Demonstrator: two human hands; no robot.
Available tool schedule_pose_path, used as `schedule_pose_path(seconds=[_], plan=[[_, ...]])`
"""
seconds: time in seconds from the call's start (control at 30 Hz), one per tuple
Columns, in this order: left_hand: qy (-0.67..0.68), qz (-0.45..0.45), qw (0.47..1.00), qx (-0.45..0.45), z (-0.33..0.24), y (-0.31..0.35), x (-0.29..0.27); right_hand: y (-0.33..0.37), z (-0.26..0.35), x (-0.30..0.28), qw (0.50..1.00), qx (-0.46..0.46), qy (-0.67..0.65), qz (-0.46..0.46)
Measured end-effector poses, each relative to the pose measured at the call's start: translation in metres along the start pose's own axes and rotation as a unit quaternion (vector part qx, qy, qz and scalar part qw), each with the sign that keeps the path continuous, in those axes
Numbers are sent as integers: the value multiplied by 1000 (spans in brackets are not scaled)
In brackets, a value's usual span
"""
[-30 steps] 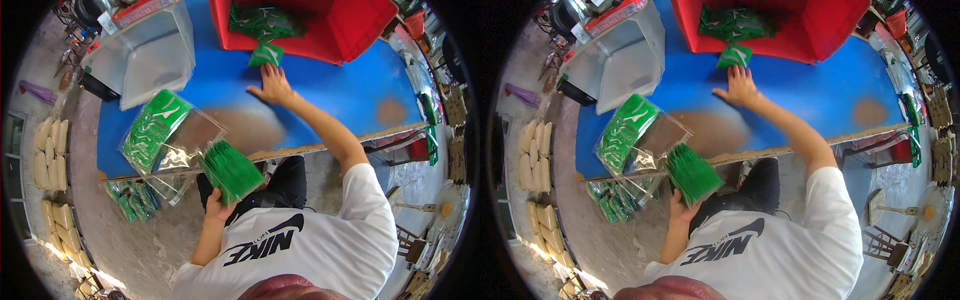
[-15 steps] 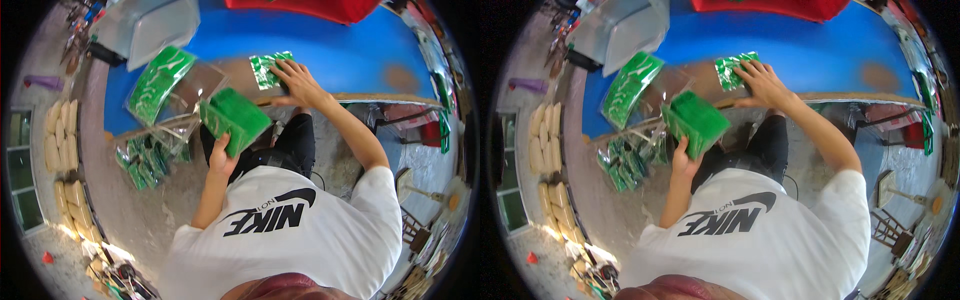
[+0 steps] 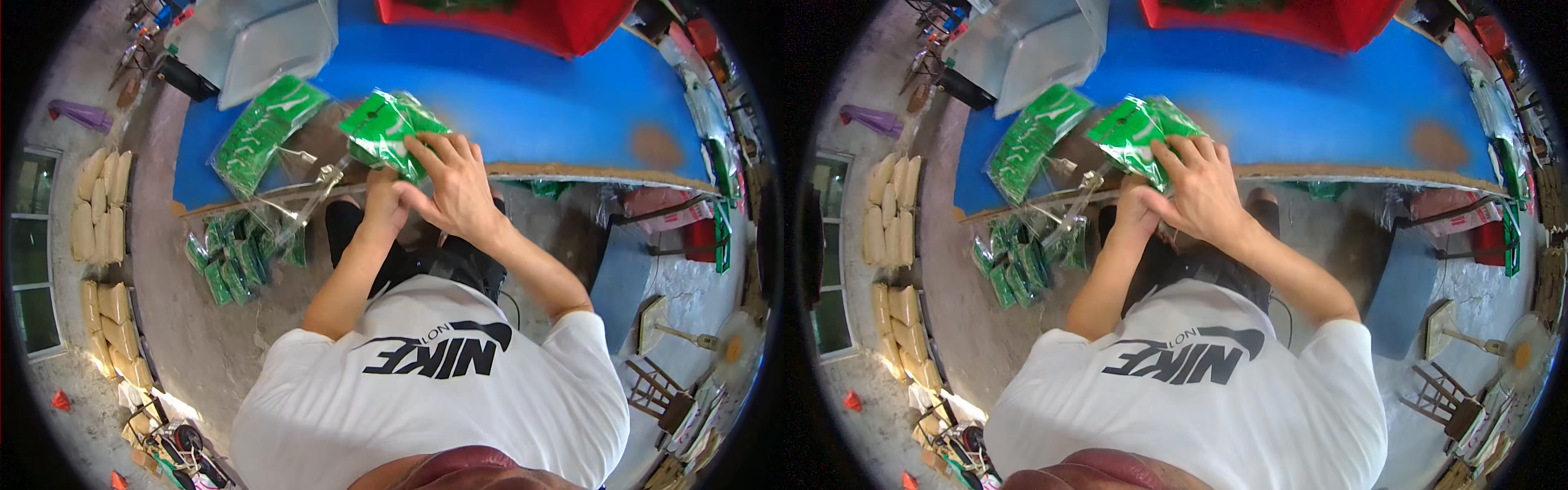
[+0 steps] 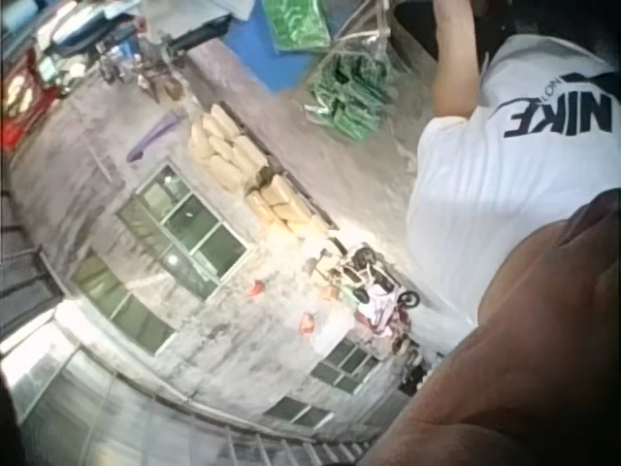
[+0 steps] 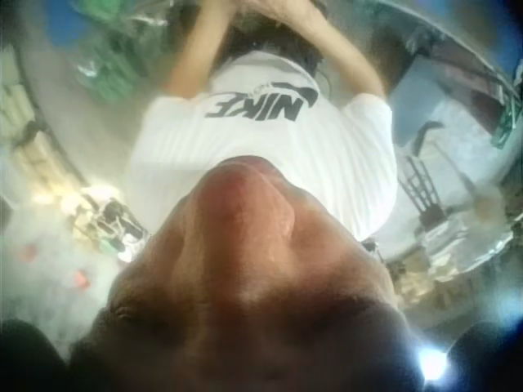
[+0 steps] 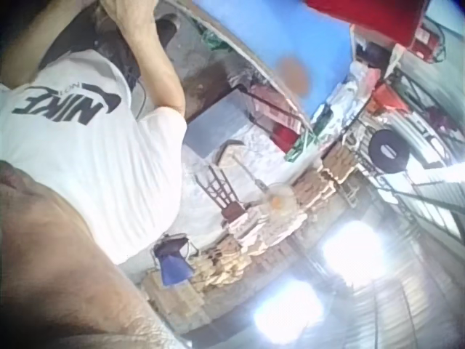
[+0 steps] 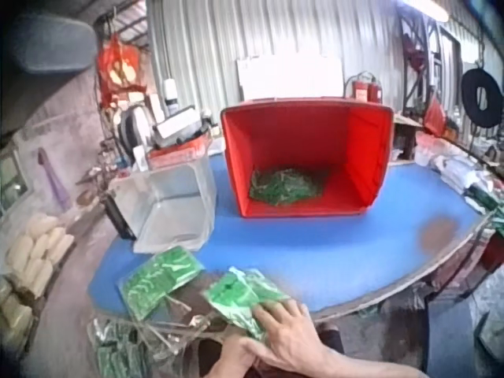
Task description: The recorder is counting and stacking small green packets and placing them into a larger clear plastic bag.
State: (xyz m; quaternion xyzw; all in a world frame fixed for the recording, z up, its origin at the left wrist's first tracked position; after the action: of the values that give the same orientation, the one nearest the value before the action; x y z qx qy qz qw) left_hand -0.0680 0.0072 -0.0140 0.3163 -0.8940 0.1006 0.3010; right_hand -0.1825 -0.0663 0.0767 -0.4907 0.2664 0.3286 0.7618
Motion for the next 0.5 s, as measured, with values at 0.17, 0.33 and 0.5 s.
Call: schedule_pose_path(seconds=[0.17, 0.33, 0.5], plan=[[121, -25, 988, -89, 1, -4, 3, 10, -26, 22, 997, 81, -10, -9], [-28, -14, 999, 10, -9, -11, 6, -5, -60, 23, 986, 94, -127, -49], [-299, 190, 934, 38, -51, -27, 20, -32, -101, -3, 863, 166, -448, 163]])
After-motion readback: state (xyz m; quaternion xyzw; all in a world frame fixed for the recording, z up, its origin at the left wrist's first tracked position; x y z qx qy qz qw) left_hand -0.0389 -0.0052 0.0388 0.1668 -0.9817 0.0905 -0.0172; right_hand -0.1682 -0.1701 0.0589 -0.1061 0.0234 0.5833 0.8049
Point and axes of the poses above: each hand's wrist, its own y-axis away from the middle knuckle, its own x-axis out of the palm, z = x × y, the point moved 2 cm from there along -y, towards the middle knuckle, and after that the axes turned 1 degree about z, right-handed, at the moved point
